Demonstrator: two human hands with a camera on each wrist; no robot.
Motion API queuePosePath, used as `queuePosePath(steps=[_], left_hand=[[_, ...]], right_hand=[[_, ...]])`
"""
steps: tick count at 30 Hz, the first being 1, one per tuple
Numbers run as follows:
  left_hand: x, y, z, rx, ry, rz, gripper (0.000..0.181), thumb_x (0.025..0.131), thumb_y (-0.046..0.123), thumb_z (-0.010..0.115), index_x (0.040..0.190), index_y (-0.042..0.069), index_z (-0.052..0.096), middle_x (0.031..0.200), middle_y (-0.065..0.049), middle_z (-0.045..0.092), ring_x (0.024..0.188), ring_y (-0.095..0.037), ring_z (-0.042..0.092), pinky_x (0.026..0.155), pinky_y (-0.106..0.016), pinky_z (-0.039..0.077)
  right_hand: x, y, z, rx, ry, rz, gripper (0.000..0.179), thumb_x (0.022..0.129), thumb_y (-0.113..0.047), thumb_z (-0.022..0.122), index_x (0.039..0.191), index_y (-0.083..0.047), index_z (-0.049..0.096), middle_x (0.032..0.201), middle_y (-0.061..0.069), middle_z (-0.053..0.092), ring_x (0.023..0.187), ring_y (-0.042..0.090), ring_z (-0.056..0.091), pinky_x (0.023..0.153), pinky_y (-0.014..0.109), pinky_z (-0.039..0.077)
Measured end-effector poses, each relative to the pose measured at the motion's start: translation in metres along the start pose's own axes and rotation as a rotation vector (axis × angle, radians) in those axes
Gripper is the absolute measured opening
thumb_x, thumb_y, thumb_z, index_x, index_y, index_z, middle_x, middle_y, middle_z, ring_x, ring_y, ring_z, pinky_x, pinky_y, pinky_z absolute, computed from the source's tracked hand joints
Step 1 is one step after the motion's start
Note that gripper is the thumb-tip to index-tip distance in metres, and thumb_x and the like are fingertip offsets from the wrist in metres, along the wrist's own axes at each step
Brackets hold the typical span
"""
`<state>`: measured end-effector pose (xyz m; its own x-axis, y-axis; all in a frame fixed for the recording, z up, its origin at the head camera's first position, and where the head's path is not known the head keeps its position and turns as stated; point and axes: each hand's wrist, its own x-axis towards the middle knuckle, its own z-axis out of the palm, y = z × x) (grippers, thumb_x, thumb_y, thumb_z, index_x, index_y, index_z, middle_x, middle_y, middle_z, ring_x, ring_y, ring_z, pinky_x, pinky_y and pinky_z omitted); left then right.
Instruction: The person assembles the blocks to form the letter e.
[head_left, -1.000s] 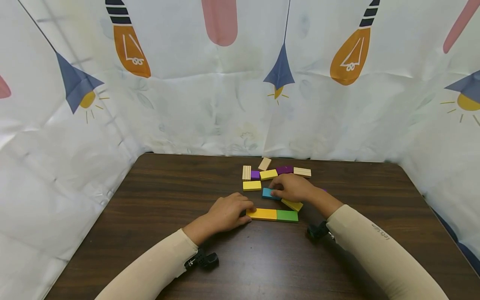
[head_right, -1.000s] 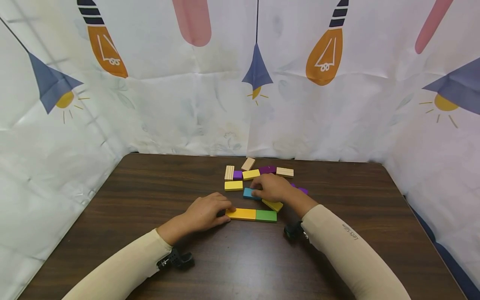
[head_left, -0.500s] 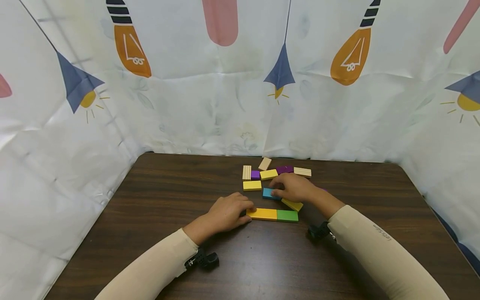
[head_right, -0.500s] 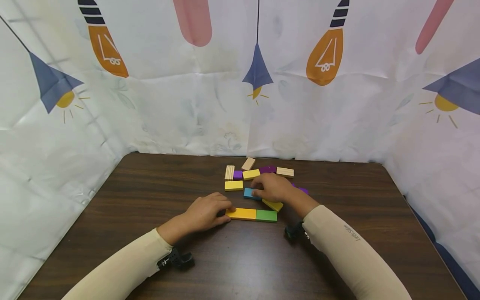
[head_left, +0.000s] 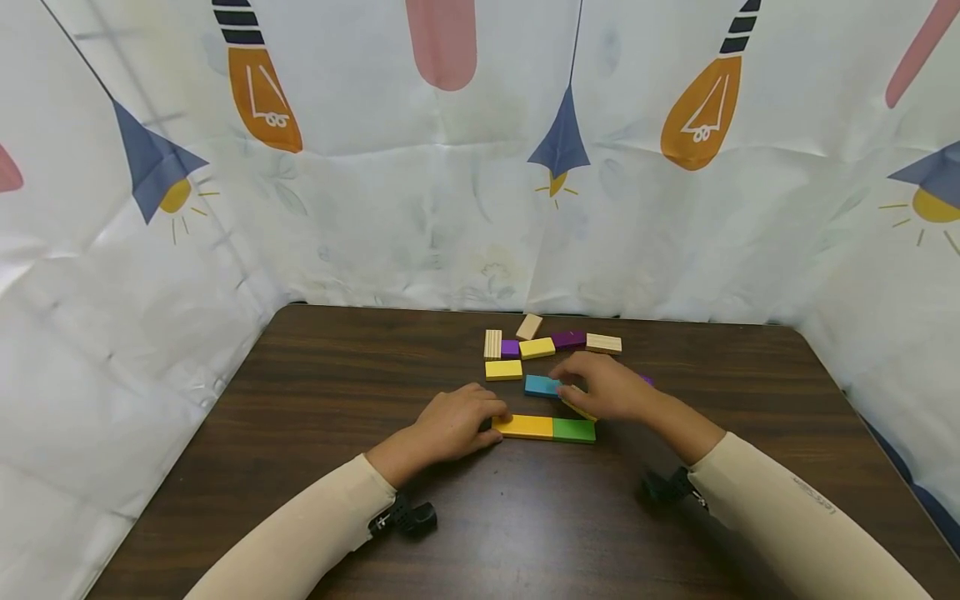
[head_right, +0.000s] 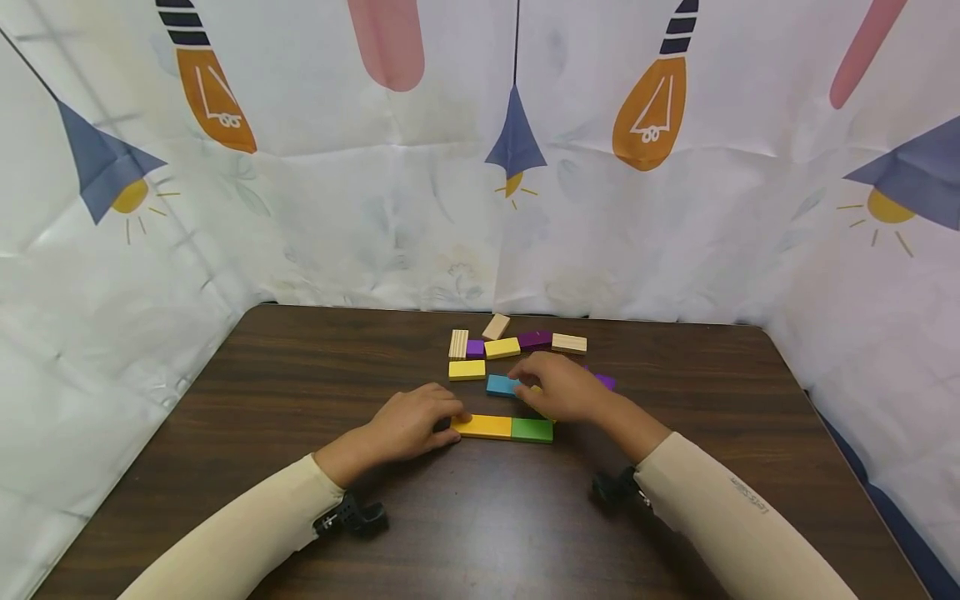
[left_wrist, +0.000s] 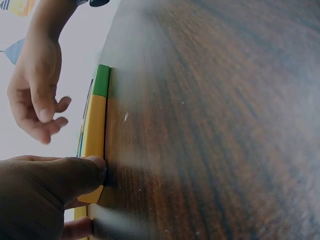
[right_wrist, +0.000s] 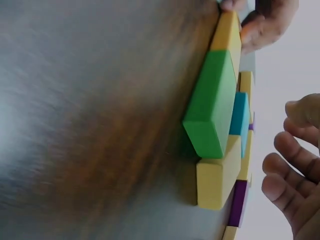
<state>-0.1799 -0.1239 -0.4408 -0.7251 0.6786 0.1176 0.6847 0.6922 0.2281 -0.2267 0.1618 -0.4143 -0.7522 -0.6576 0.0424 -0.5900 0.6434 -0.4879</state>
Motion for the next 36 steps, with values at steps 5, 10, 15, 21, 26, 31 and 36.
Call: queuePosePath(steps=[5, 10, 15, 21, 26, 31, 36], left_hand=[[0.0, -0.001, 0.0, 0.004, 0.001, 0.001, 0.02, 0.093, 0.031, 0.079, 0.11, 0.024, 0.074, 0.106, 0.009, 0.069, 0.102, -0.016, 0.06, 0.063, -0.033, 0.052], [-0.001, -0.001, 0.0, 0.007, -0.006, -0.006, 0.02, 0.093, 0.031, 0.078, 0.111, 0.024, 0.074, 0.106, 0.009, 0.069, 0.102, -0.015, 0.06, 0.064, -0.033, 0.052], [-0.001, 0.0, 0.001, 0.003, -0.013, -0.016, 0.02, 0.093, 0.03, 0.078, 0.112, 0.025, 0.074, 0.106, 0.01, 0.069, 0.102, -0.014, 0.059, 0.063, -0.032, 0.051], [-0.002, 0.0, 0.001, 0.005, -0.012, -0.017, 0.02, 0.093, 0.03, 0.078, 0.113, 0.025, 0.075, 0.107, 0.01, 0.069, 0.103, -0.015, 0.06, 0.063, -0.032, 0.052], [-0.002, 0.0, 0.001, 0.004, -0.014, -0.016, 0.02, 0.093, 0.031, 0.078, 0.112, 0.025, 0.074, 0.107, 0.01, 0.069, 0.103, -0.015, 0.06, 0.064, -0.033, 0.053], [-0.001, 0.0, 0.002, -0.003, -0.021, -0.016, 0.02, 0.094, 0.031, 0.077, 0.113, 0.025, 0.075, 0.108, 0.009, 0.069, 0.105, -0.016, 0.06, 0.066, -0.036, 0.054], [-0.001, 0.0, 0.002, -0.007, -0.02, -0.016, 0.02, 0.094, 0.031, 0.077, 0.113, 0.025, 0.075, 0.108, 0.01, 0.069, 0.105, -0.015, 0.06, 0.068, -0.036, 0.054]], right_hand=[[-0.014, -0.001, 0.007, 0.034, -0.006, -0.069, 0.025, 0.099, -0.015, 0.07, 0.122, -0.005, 0.072, 0.114, 0.005, 0.069, 0.1, 0.017, 0.064, 0.087, 0.042, 0.055], [-0.022, -0.006, 0.014, 0.049, -0.031, -0.12, 0.023, 0.098, -0.015, 0.07, 0.12, -0.007, 0.073, 0.11, 0.002, 0.069, 0.092, 0.01, 0.06, 0.082, 0.036, 0.055], [-0.028, -0.011, 0.018, 0.066, -0.053, -0.135, 0.024, 0.098, -0.013, 0.07, 0.122, -0.009, 0.073, 0.111, 0.0, 0.068, 0.087, 0.009, 0.057, 0.079, 0.033, 0.053], [-0.03, -0.013, 0.02, 0.052, -0.045, -0.14, 0.025, 0.098, -0.014, 0.071, 0.122, -0.011, 0.072, 0.111, 0.0, 0.068, 0.09, 0.01, 0.058, 0.08, 0.034, 0.053], [-0.023, -0.012, 0.016, 0.01, -0.026, -0.122, 0.024, 0.098, -0.019, 0.072, 0.121, -0.012, 0.073, 0.11, 0.0, 0.067, 0.096, 0.015, 0.06, 0.084, 0.038, 0.054], [-0.005, -0.009, 0.012, -0.046, 0.007, -0.11, 0.03, 0.096, -0.023, 0.075, 0.122, -0.01, 0.073, 0.118, 0.002, 0.068, 0.11, 0.022, 0.06, 0.093, 0.043, 0.051], [0.02, -0.006, 0.011, -0.093, 0.004, -0.082, 0.035, 0.095, -0.027, 0.076, 0.125, -0.011, 0.072, 0.124, 0.002, 0.068, 0.119, 0.027, 0.057, 0.099, 0.046, 0.048]])
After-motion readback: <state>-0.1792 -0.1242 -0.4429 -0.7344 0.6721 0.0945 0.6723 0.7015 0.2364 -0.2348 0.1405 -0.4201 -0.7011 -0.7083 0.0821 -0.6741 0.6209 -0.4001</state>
